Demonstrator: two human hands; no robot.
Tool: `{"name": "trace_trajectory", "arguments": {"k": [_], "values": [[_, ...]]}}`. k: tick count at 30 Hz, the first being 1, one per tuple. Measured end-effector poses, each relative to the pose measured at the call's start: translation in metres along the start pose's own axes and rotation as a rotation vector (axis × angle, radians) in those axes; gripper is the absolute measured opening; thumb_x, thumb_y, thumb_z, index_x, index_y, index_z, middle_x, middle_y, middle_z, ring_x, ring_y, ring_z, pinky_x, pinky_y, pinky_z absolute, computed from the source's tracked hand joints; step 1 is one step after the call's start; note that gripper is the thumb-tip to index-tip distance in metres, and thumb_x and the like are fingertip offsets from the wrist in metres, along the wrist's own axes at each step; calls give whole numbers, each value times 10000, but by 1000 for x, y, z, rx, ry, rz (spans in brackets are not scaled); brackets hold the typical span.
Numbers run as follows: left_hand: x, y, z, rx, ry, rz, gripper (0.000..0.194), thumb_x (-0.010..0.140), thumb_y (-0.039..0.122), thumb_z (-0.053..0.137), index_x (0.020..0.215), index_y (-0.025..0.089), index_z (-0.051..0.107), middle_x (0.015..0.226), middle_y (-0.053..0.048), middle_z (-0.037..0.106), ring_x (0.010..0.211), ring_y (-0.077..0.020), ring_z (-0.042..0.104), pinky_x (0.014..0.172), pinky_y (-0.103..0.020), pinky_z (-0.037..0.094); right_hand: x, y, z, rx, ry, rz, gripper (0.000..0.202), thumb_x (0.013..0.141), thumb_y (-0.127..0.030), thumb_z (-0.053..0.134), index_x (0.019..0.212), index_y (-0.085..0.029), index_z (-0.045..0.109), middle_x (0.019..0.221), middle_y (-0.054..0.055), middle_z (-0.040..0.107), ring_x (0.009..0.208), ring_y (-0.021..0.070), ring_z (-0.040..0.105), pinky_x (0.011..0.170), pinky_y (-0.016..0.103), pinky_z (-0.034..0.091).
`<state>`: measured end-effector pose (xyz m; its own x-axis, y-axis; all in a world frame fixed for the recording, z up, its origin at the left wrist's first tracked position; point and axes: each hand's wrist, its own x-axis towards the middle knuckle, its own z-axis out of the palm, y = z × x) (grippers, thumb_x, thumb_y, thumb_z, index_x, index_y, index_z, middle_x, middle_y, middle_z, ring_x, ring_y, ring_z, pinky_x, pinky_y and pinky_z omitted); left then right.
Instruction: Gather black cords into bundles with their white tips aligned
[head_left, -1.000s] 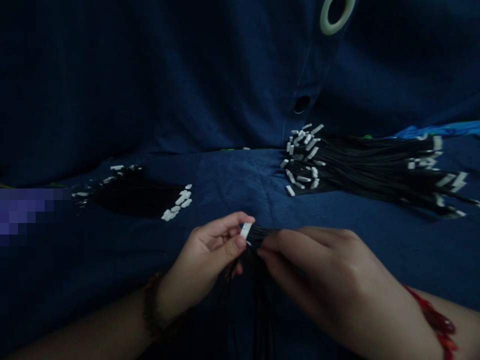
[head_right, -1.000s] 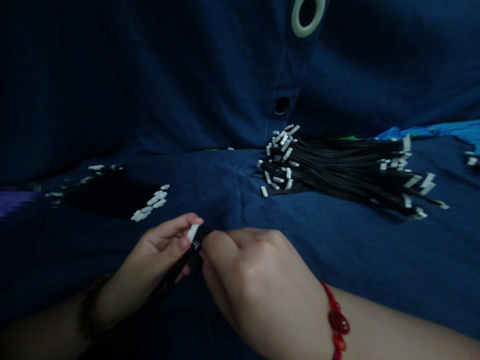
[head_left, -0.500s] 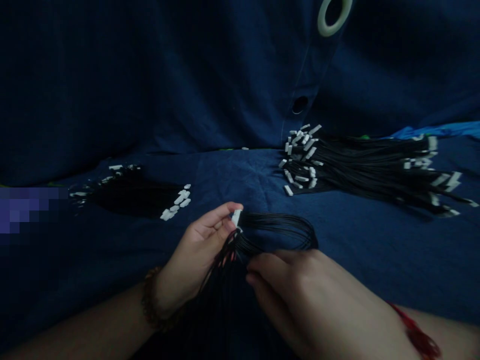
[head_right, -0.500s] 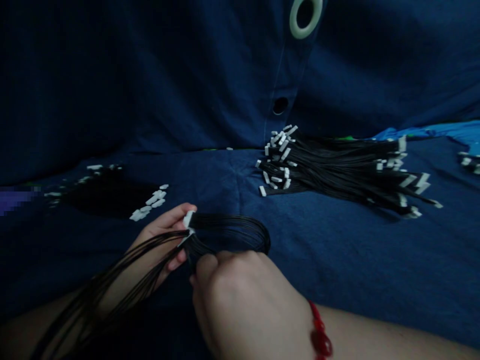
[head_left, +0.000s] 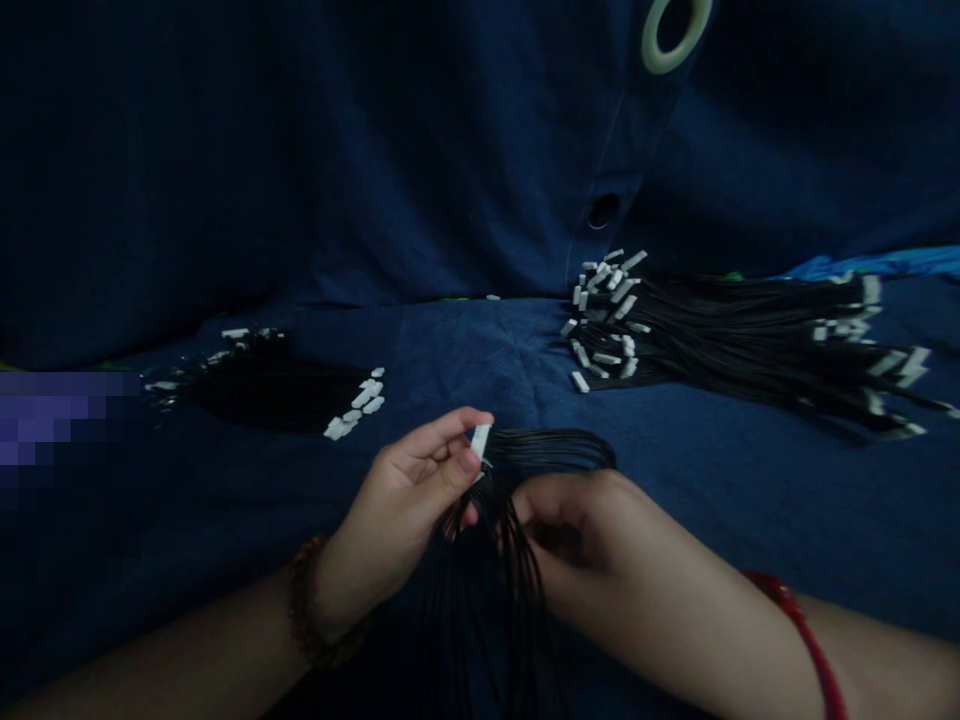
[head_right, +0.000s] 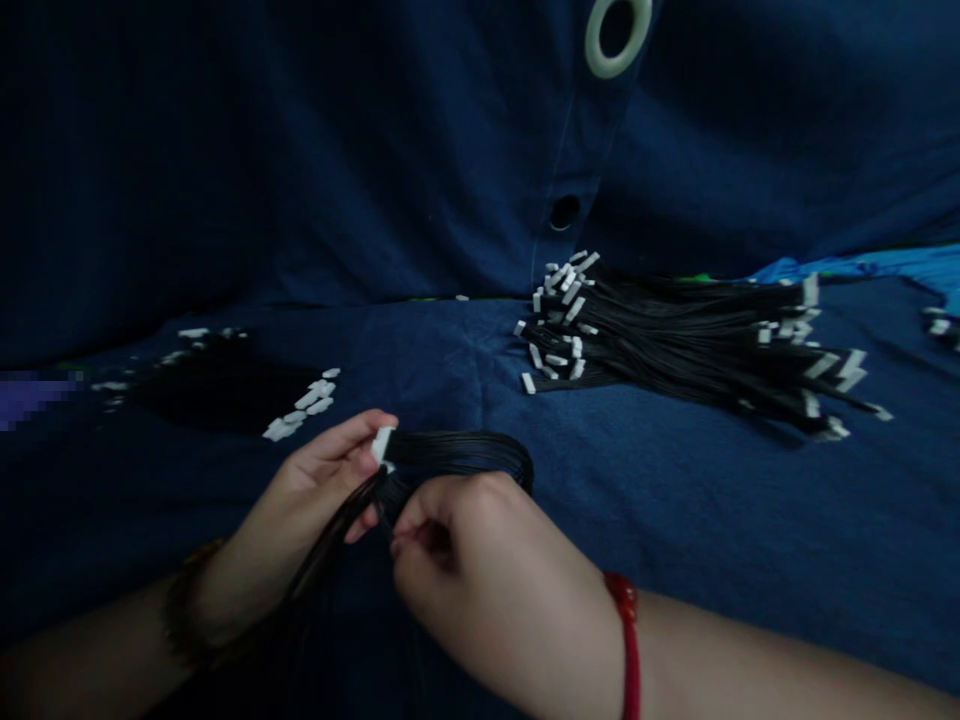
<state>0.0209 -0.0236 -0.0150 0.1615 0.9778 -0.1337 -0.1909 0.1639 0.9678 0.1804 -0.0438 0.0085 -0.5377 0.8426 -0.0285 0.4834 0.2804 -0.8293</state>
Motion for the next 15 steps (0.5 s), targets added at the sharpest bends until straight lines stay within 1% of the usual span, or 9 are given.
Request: {"name": "trace_trajectory", "arguments": {"k": [1, 3, 5, 7, 8, 9, 10, 12, 15], "values": [[0, 1, 1, -6, 12, 2, 335, 706, 325, 665, 1011, 196, 609, 608, 40, 530, 419, -46, 486, 357, -118, 357, 1, 0, -1, 15, 26, 14, 121, 746, -97, 476, 753, -154, 582, 692, 3, 596, 627, 116, 546, 588, 203, 410], [0, 3, 2, -36, 61, -27, 317, 720, 286, 654, 1023, 209, 601, 618, 44, 529, 425, -41, 485, 356, -109, 345, 4, -1, -9, 109, 39, 63, 171, 717, -96, 491, 854, -158, 572, 680, -11, 568, 578, 101, 509, 554, 196, 399], [1, 6, 2, -95, 117, -69, 309, 732, 225, 638, 1038, 217, 592, 607, 51, 516, 422, -34, 472, 356, -101, 338, 8, -2, -26, 354, -71, 158, 208, 712, -87, 461, 876, -152, 571, 605, -37, 503, 478, 65, 425, 470, 167, 343], [2, 8, -1, -176, 143, -80, 312, 729, 169, 634, 1035, 219, 595, 638, 48, 521, 441, -25, 471, 373, -94, 350, 10, -4, -47, 707, -269, 236, 180, 720, -84, 425, 767, -127, 593, 538, -44, 444, 410, 37, 356, 418, 142, 280], [2, 9, -2, -218, 139, -72, 314, 725, 155, 638, 1030, 220, 599, 676, 43, 531, 462, -21, 479, 387, -90, 359, 11, -5, -58, 868, -345, 226, 175, 726, -86, 426, 702, -120, 596, 520, -40, 436, 400, 30, 360, 416, 137, 279], [2, 10, -3, -258, 135, -55, 315, 722, 144, 643, 1026, 217, 602, 716, 38, 538, 481, -15, 483, 402, -86, 365, 11, -5, -68, 985, -364, 182, 177, 744, -92, 441, 676, -120, 602, 524, -33, 449, 415, 29, 394, 428, 132, 293], [2, 11, -4, -286, 132, -45, 316, 724, 139, 644, 1027, 217, 602, 744, 36, 539, 499, -11, 485, 420, -84, 371, 11, -4, -77, 1048, -345, 123, 171, 764, -99, 465, 691, -127, 617, 553, -22, 484, 453, 34, 443, 454, 131, 322], [2, 14, -3, -303, 148, -54, 301, 732, 145, 640, 1023, 213, 608, 750, 35, 535, 513, -10, 483, 445, -89, 378, 10, -4, -88, 1023, -243, 14, 145, 819, -138, 507, 795, -158, 648, 633, -6, 548, 557, 51, 518, 523, 137, 375], [4, 19, 3, -250, 182, -149, 300, 731, 183, 644, 1028, 207, 610, 719, 26, 544, 504, -26, 479, 451, -111, 377, 9, -2, -91, 770, -116, -102, 201, 879, -265, 501, 856, -170, 678, 742, 25, 585, 683, 82, 540, 644, 181, 427]]}}
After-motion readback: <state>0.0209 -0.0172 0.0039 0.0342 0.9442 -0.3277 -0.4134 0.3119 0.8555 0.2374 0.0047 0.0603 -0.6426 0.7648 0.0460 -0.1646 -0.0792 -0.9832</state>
